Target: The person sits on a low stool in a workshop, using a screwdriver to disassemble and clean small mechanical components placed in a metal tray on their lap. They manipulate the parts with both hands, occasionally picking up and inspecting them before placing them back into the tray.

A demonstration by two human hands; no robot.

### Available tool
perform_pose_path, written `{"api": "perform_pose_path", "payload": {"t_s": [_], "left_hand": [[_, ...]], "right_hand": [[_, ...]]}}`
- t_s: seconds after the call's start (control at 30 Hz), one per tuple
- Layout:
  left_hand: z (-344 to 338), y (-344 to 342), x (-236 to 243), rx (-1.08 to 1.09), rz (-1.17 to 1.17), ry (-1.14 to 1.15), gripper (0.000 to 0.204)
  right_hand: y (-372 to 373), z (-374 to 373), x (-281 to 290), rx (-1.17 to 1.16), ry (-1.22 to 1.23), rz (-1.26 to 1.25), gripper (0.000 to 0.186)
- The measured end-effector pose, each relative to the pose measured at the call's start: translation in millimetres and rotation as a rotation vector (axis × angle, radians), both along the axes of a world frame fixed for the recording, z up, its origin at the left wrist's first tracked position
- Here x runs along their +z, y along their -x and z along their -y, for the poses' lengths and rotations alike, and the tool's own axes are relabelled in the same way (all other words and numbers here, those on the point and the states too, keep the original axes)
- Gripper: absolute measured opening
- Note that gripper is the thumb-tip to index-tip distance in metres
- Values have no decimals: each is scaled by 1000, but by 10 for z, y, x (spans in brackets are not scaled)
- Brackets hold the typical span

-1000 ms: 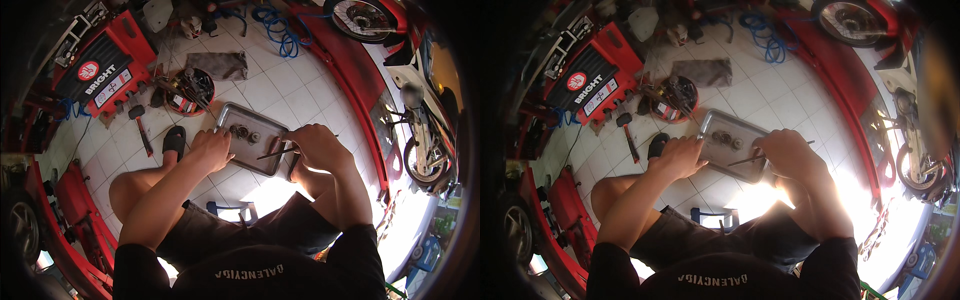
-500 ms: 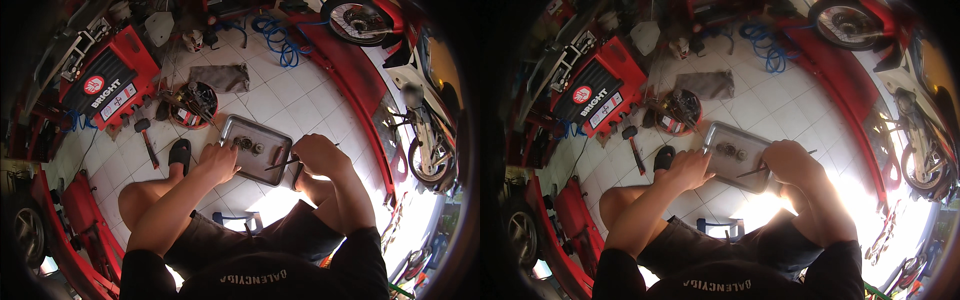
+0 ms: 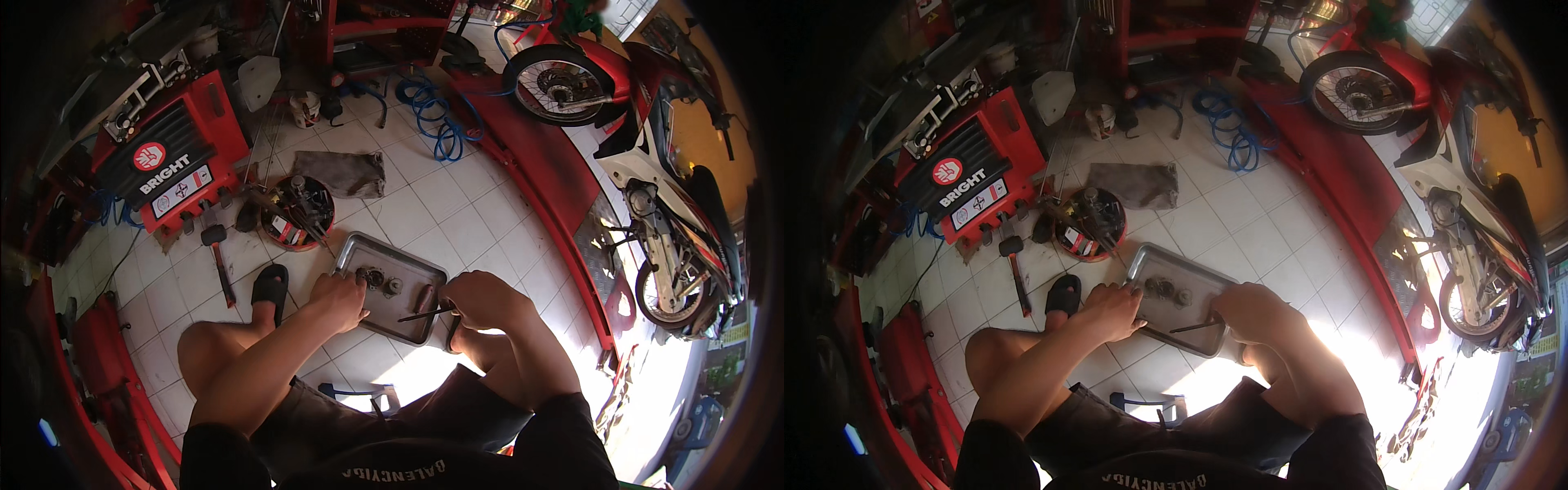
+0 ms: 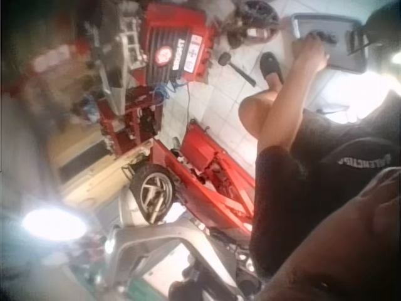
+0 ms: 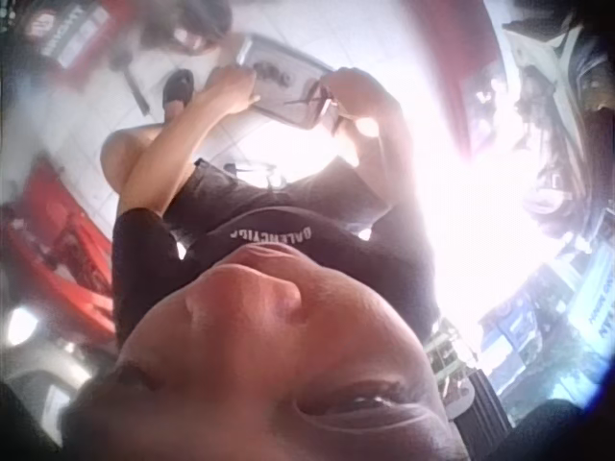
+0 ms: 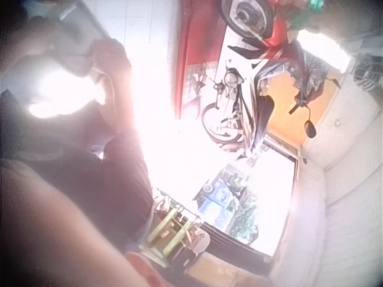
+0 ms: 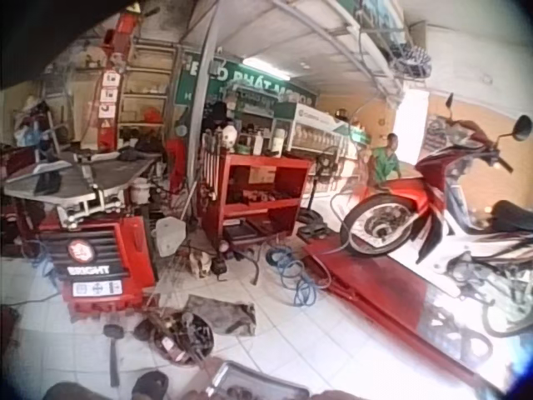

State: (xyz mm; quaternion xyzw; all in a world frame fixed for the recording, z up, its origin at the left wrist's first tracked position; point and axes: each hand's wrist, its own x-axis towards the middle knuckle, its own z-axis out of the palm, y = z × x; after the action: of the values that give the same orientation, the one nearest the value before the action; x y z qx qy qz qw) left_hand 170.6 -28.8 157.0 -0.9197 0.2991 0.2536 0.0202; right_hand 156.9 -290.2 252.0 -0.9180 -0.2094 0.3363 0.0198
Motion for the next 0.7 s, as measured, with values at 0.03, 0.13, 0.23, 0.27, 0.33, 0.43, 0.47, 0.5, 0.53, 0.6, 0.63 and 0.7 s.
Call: {"api": "perform_pose_path", "payload": {"t_s": [0.03,0.13,0.23,0.27,0.33,0.43,0.47,0.5,0.53,0.6,0.63,0.7], "left_hand": [[-6,0,1,0,-7,-1,57],[-10,-15,15,-3,-18,4,58],[-27,-20,-12,5,-11,21,59],[-36,-20,-19,9,-7,28,60],[-11,-12,19,16,-21,8,60],[3,-4,18,7,-38,-29,61],[4,-1,10,2,-44,-44,61],[10,7,-10,-4,-28,-47,60],[7,12,-37,-10,-12,-51,60],[22,18,-60,-15,-3,-58,59],[37,9,-60,-14,-9,-62,59],[44,10,-73,-12,-11,-68,58]], "right_hand": [[19,-9,-11,-1,2,-25,34],[29,4,-101,17,-11,-66,35],[69,-42,-26,8,-71,8,36],[83,-79,19,26,-79,3,36],[101,-137,93,58,-87,-7,36],[182,-138,-22,191,-379,-118,31],[179,-163,-44,220,-393,-132,27],[190,-197,-60,242,-406,-148,23],[205,-222,-78,265,-420,-164,20],[285,-251,-141,295,-169,9,20],[321,-258,-168,308,-42,93,20],[292,-202,-119,352,-108,86,21]]}}
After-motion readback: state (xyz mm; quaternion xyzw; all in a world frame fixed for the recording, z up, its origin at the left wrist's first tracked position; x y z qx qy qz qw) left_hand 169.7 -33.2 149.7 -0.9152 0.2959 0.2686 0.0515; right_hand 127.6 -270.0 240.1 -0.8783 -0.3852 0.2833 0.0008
